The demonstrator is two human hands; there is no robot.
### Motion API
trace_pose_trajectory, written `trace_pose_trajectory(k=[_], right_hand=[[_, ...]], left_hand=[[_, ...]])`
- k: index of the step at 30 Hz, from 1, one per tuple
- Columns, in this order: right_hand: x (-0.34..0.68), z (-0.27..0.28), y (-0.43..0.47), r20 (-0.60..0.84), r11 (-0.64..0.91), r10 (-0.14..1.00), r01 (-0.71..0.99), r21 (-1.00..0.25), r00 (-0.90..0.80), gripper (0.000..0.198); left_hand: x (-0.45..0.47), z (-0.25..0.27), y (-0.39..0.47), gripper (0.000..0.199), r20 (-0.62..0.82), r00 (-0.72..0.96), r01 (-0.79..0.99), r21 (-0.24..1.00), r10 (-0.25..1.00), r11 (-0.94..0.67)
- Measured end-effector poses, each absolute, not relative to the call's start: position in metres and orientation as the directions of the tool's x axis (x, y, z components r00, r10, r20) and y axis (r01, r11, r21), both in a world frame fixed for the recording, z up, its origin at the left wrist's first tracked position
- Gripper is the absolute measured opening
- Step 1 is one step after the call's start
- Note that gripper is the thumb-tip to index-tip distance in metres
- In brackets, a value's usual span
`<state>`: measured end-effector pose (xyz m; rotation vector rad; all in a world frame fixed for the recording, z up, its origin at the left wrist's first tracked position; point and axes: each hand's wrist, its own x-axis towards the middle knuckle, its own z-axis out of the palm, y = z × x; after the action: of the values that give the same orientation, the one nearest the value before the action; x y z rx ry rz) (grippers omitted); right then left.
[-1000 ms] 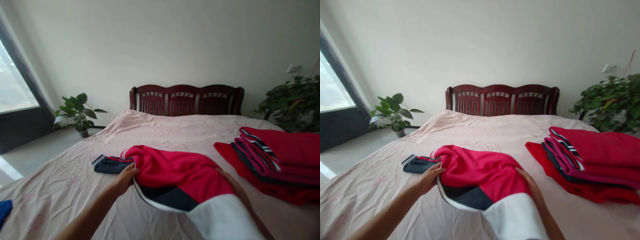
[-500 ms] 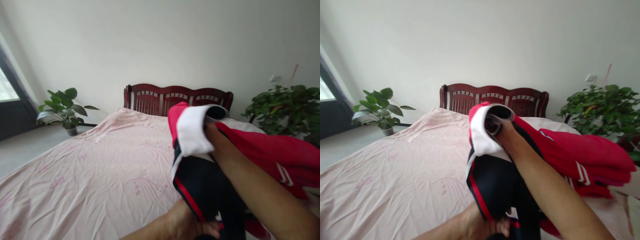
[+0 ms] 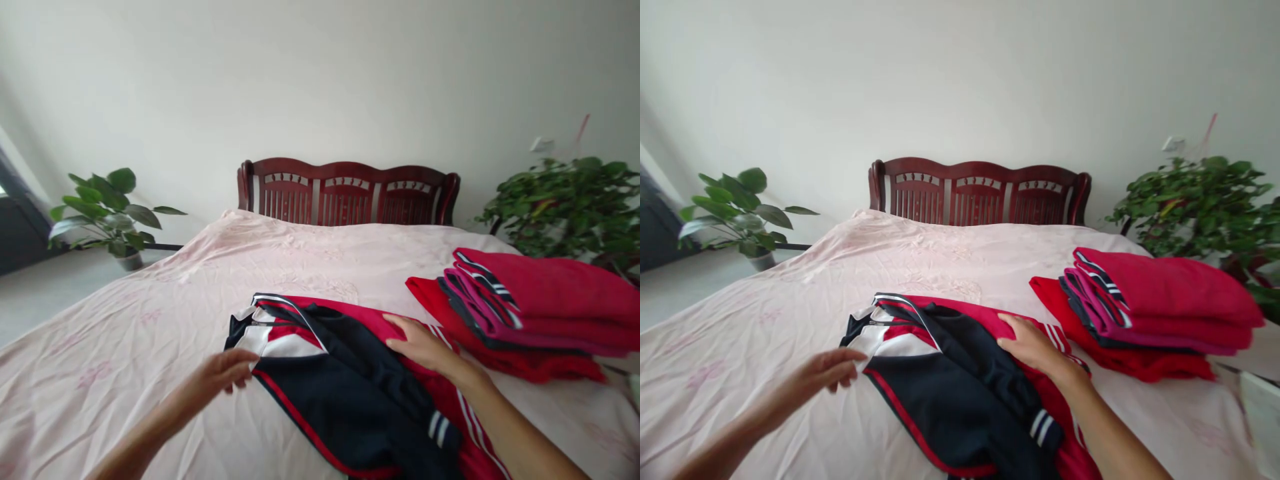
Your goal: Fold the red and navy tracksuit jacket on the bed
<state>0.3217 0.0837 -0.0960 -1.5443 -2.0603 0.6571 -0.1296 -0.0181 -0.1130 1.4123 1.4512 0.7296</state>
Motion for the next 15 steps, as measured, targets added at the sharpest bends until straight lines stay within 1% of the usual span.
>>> trace_pose_trajectory(k=[2, 3, 5, 7, 9, 11, 13, 15], right_hand=[[0.340, -0.112, 0.076, 0.062, 0.242, 0.968, 0.846, -0.476, -0.242, 0.067], [0.346, -0.118, 0.072, 0.055, 0.242, 0.969, 0.872, -0.425, -0.241, 0.067], [0.352, -0.127, 0.064, 0.087, 0.251, 0.968, 0.911, -0.327, -0.235, 0.066], [0.354, -0.134, 0.059, 0.163, 0.237, 0.965, 0.951, -0.199, -0.207, 0.064], [0.355, -0.141, 0.059, 0.213, 0.224, 0.957, 0.969, -0.104, -0.198, 0.054], [0.357, -0.148, 0.061, 0.242, 0.254, 0.943, 0.964, -0.085, -0.227, 0.043], [0.361, -0.150, 0.067, 0.285, 0.280, 0.929, 0.953, -0.117, -0.238, 0.039], [0.365, -0.143, 0.075, 0.337, 0.279, 0.918, 0.944, -0.173, -0.210, 0.037]], left_hand=[[-0.151, -0.121, 0.022, 0.049, -0.078, -0.143, 0.557, 0.817, 0.987, 0.145], [-0.159, -0.126, 0.041, 0.046, -0.034, -0.234, 0.622, 0.763, 0.972, 0.176], [-0.167, -0.135, 0.070, 0.044, -0.008, -0.323, 0.657, 0.718, 0.946, 0.231], [-0.164, -0.144, 0.089, 0.043, -0.024, -0.363, 0.652, 0.708, 0.932, 0.272], [-0.154, -0.150, 0.098, 0.042, -0.048, -0.379, 0.636, 0.712, 0.924, 0.298], [-0.144, -0.152, 0.099, 0.040, -0.090, -0.361, 0.602, 0.737, 0.928, 0.306], [-0.140, -0.147, 0.094, 0.038, -0.140, -0.309, 0.544, 0.786, 0.941, 0.295], [-0.148, -0.136, 0.081, 0.040, -0.182, -0.225, 0.466, 0.842, 0.957, 0.270]])
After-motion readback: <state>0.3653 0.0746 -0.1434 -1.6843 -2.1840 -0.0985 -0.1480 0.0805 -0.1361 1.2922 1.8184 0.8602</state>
